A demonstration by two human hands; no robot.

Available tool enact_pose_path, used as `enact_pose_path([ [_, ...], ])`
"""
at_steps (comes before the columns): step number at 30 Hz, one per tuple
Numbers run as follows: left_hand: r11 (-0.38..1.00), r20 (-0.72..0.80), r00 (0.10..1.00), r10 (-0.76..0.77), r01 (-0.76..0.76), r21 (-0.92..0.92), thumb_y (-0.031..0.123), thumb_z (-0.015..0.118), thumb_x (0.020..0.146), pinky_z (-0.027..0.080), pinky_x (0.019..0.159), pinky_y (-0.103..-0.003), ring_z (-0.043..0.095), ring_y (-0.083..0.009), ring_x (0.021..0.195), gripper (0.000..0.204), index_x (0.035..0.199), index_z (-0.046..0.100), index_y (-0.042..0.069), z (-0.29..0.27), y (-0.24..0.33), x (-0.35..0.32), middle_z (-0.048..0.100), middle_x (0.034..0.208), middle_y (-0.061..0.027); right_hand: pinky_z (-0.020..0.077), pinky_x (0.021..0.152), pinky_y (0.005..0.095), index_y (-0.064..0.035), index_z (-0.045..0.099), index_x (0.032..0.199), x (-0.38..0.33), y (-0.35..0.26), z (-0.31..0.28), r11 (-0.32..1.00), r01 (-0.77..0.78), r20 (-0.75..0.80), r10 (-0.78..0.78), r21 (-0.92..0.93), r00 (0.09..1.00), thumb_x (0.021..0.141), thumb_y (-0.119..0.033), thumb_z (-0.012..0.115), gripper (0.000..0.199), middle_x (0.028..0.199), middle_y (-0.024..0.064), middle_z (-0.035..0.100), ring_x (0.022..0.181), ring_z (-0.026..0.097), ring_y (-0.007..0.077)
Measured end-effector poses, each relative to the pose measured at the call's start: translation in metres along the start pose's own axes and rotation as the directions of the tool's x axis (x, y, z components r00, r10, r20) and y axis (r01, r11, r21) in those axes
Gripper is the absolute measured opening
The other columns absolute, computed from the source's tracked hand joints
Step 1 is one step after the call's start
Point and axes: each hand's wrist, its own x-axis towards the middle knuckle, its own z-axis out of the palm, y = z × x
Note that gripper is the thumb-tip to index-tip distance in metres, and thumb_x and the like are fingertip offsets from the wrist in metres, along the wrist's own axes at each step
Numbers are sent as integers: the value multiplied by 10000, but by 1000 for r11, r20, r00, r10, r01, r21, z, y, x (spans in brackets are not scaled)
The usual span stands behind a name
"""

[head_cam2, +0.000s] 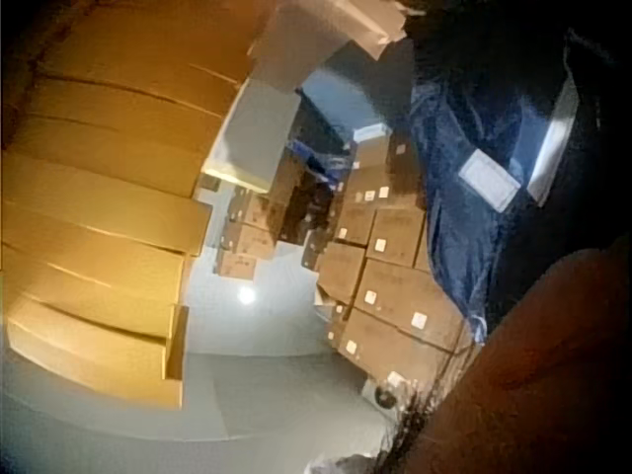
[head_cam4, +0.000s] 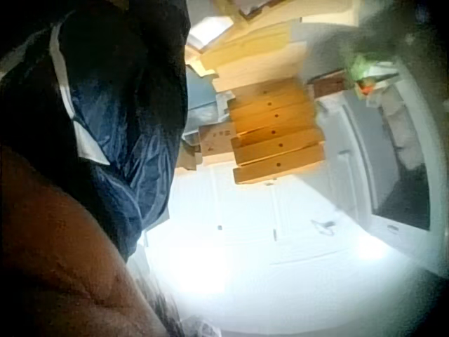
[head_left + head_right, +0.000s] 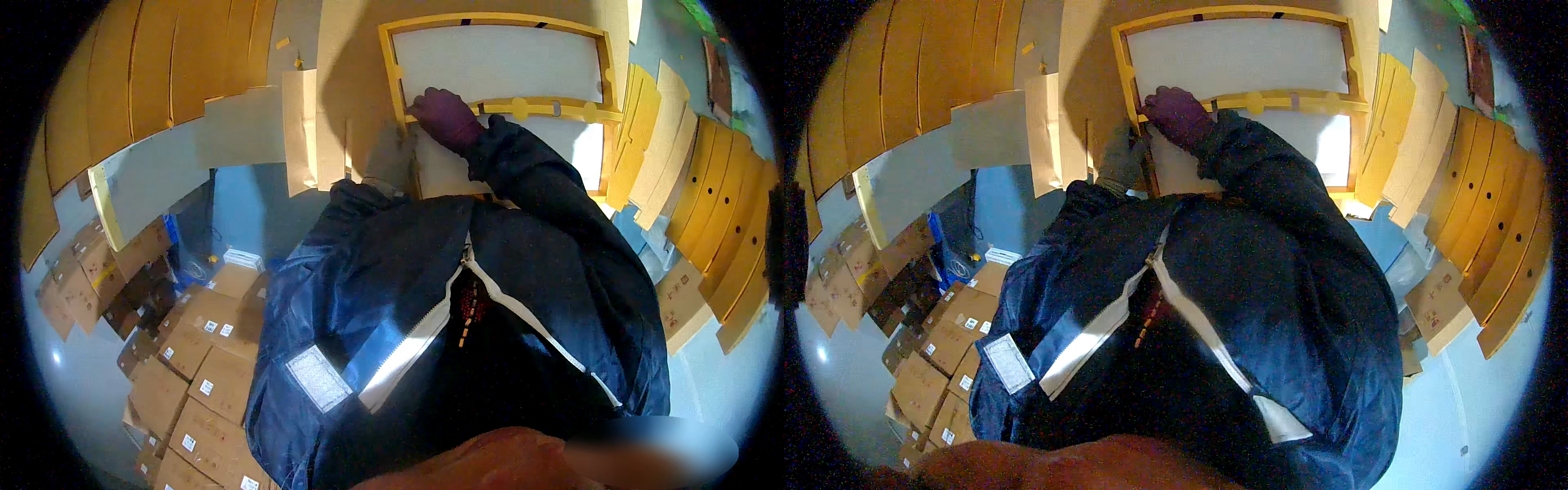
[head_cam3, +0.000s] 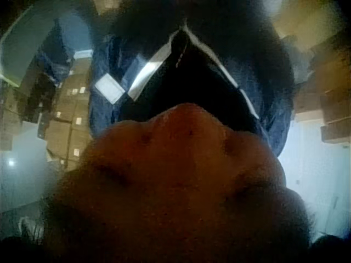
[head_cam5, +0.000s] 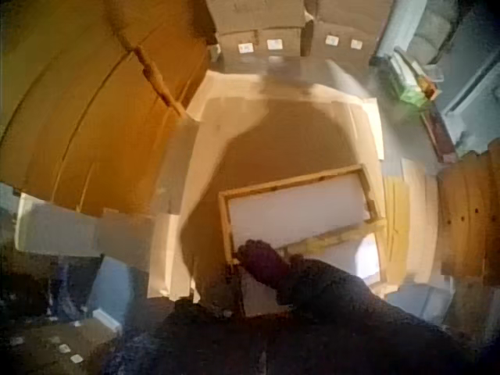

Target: The person assembles a cardboard frame by inserting yellow plastic dividers into a white board and then placing a brown cardboard sheet on top. They repeat this process with another frame, handling the components by hand.

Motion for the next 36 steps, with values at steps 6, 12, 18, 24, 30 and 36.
enact_pose_path([
  [6,982,-142,988,62,-35,183,322,741,835,467,954,-456,578,-394,1120,647,1324,493,-23,-15,29,18,579,1230,-255,468,917,486,-108,635,1163,3,3,-20,992,-87,24,86,88,996,797,-152,697,375,1104,107,629,1083,579,332],
  [12,858,-241,847,474,-382,344,307,764,800,340,1111,-506,450,-401,1306,820,1444,380,-23,-11,91,34,417,1452,-261,426,1042,434,-86,577,1283,-82,32,-149,946,-228,-282,289,231,915,787,-215,798,558,1297,123,586,1221,536,314],
  [18,657,102,652,751,-754,-14,240,743,828,469,973,-466,572,-387,1124,672,1395,452,27,49,261,62,582,1235,-209,497,941,392,18,604,1215,-262,124,-180,391,-843,-305,908,370,287,834,-288,770,516,1114,197,648,1054,629,310],
  [24,550,283,620,732,-783,291,248,643,878,501,825,-453,617,-340,953,206,987,645,73,172,304,117,654,921,-144,485,883,461,-58,582,1187,-274,110,-141,333,-877,-111,943,347,314,871,-312,698,422,1088,215,638,1034,598,405],
  [30,469,259,626,736,-747,471,210,596,870,515,755,-429,620,-293,885,120,928,638,113,194,274,104,626,917,-94,491,871,462,-20,613,1129,-283,121,-133,424,-820,-167,905,383,390,857,-335,699,425,1065,211,647,998,618,395],
  [36,540,309,745,591,-650,535,200,559,903,537,756,-455,633,-312,895,135,964,628,101,192,290,101,627,948,-91,493,895,449,-12,624,1149,-282,123,-132,470,-807,-174,882,357,437,809,-397,733,526,1064,213,649,1015,615,388],
])
